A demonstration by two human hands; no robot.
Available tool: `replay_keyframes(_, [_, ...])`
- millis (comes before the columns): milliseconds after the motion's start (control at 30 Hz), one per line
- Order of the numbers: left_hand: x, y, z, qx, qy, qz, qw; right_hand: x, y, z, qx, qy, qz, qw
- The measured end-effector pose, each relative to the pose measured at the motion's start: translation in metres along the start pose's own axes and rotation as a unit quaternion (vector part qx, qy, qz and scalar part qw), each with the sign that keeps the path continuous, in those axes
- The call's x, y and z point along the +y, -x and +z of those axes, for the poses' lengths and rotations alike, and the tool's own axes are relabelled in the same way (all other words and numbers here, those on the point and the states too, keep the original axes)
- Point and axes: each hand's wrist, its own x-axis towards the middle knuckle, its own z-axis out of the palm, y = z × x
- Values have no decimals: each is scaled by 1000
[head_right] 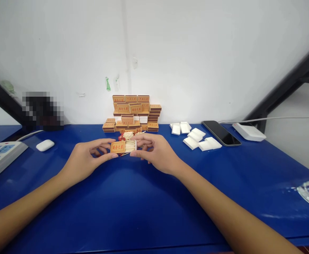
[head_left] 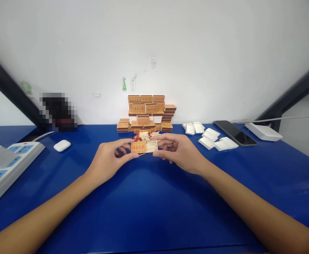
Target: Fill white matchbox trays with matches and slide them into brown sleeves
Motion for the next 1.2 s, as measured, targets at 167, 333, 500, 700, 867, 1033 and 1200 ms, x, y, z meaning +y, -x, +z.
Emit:
replay_keyframes(167, [10,4,2,-2,11,18,1000,5,3,4,-8,29,-24,999])
replay_keyframes(333, [14,8,4,-21,30,0,999,9,6,11,10,85,-74,994])
replay_keyframes(500, [22,12,8,-33,44,-24,998,2,10,16,-10,95,-83,992])
replay_keyframes(700, [38,17,11,-68,102,-61,991,2,16,29,-45,135,-148,979])
replay_keyframes(867, [33,14,11,-48,113,-65,990,8,17,29,-54,170,-141,974])
replay_keyframes(1033, [18,2,4,3,111,-100,989,6,12,18,-29,231,-143,962])
replay_keyframes(1200, [10,-5,-7,31,68,-90,993,4,10,14,-34,275,-160,948])
